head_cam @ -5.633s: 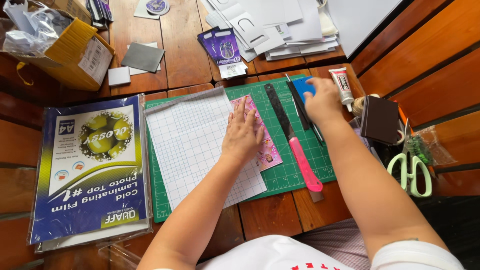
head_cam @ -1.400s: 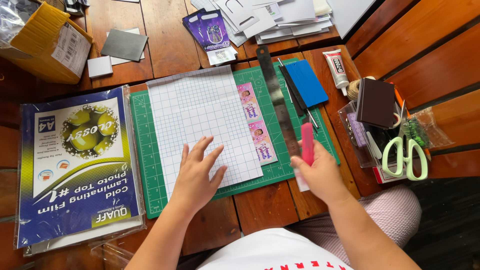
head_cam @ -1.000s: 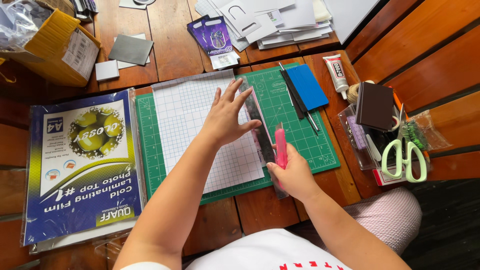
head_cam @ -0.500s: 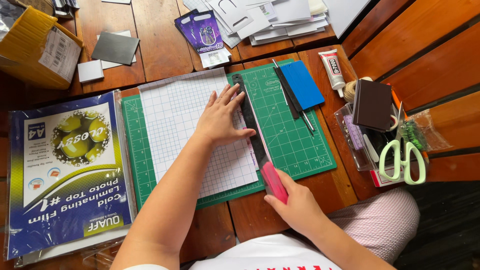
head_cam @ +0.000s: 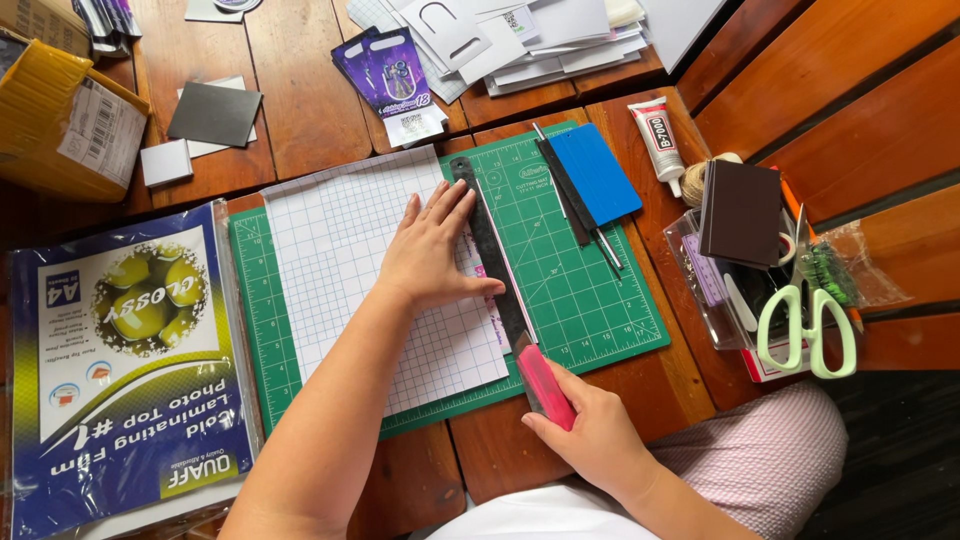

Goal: The person uses a metal ruler and a pink utility knife to cut a sheet of patterned paper on a green cutting mat. They repeatedly align the ruler, cut along the edge, and use a blue plastic scraper to smooth the paper between cuts.

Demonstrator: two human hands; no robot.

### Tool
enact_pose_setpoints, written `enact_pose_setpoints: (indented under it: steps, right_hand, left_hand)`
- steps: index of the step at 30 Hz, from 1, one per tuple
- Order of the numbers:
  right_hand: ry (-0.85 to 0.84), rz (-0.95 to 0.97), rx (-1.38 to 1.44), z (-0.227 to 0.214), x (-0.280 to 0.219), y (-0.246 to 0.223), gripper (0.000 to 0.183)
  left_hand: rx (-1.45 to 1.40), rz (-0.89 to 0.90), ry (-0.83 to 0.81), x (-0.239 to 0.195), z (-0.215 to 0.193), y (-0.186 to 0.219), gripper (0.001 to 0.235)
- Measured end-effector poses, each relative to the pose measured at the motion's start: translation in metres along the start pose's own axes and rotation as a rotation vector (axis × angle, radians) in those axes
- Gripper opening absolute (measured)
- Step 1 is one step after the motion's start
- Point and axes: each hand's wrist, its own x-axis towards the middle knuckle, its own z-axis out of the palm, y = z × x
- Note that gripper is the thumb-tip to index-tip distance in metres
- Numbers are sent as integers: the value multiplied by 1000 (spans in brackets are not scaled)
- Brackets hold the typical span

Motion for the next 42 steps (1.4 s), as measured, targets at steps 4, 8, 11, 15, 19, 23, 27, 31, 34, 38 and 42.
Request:
enact_pose_setpoints:
  steps: [4,8,11,15,19,23,27,31,34,38,42]
  right_hand:
    - [20,-24,11,3,3,7,83]
    - [37,-83,38,4,4,11,83]
    - [31,-74,17,5,4,12,84]
    - [97,-209,0,10,5,20,81]
    - [142,-264,12,13,2,23,76]
    - [193,-329,18,15,0,25,71]
    - [204,-361,-1,14,-1,23,68]
    - [218,-362,-4,15,-2,23,66]
    - [195,-339,6,13,-3,21,67]
    - [237,-384,3,17,-1,26,65]
    - [275,-407,1,18,-1,28,63]
  left_hand:
    - [-6,-3,1,0,0,0,131]
    - [6,3,20,1,3,-1,130]
    - [8,8,29,1,3,-1,130]
    - [0,2,24,1,2,-1,131]
    - [12,8,26,1,4,-1,130]
    - [5,15,40,1,5,-1,130]
    - [16,20,42,1,4,-1,130]
    - [28,24,42,1,5,-1,130]
    - [43,27,43,1,5,-1,130]
    - [53,26,37,1,5,0,129]
    - [52,23,41,1,6,-1,129]
